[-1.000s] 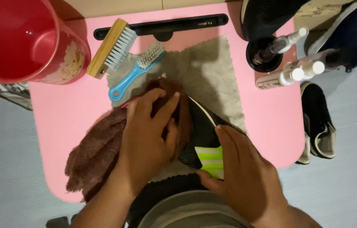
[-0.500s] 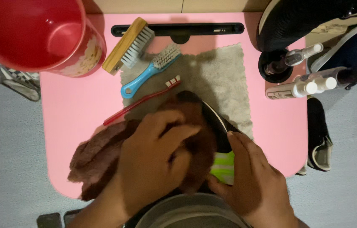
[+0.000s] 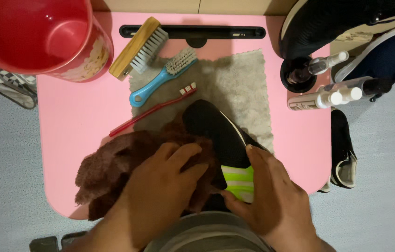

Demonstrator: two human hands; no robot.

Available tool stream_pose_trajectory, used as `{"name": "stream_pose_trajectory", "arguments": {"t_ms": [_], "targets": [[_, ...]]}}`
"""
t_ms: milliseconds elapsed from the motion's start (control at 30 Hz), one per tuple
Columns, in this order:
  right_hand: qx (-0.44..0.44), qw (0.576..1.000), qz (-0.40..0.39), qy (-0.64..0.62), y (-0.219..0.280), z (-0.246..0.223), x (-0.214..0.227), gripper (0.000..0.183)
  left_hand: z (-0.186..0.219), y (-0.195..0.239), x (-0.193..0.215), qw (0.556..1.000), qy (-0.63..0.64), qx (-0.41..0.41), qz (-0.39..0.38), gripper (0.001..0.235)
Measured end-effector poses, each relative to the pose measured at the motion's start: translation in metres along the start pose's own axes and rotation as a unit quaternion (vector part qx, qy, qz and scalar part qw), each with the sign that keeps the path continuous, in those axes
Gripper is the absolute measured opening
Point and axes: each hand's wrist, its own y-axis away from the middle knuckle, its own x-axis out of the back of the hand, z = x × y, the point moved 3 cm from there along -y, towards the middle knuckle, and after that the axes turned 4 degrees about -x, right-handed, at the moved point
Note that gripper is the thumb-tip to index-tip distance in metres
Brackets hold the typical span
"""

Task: The person cleans the sole of a shoe using a small brush and then wipes the area with a cloth.

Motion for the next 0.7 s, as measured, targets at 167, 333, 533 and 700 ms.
{"name": "stream_pose_trajectory", "arguments": {"t_ms": [167,333,533,700], "targets": [[0.050,0.993,0.105,-0.005,0.006,-0.002,0.002,0.113,0.026,-0.025,0.008,0.992,-0.037,-0.044,0.115,0.029],[0.065,0.985,0.155,0.030,0.006,-0.004,0.003,0.105,0.026,-0.020,-0.019,0.994,-0.024,-0.053,0.094,0.054],[0.035,0.995,0.087,0.017,0.006,-0.003,-0.003,0.107,0.012,0.007,-0.009,0.997,0.037,-0.040,0.053,0.037],[0.089,0.985,0.144,0.038,0.009,-0.001,-0.010,0.107,0.005,-0.003,0.008,0.983,-0.049,0.072,0.163,0.037]]}}
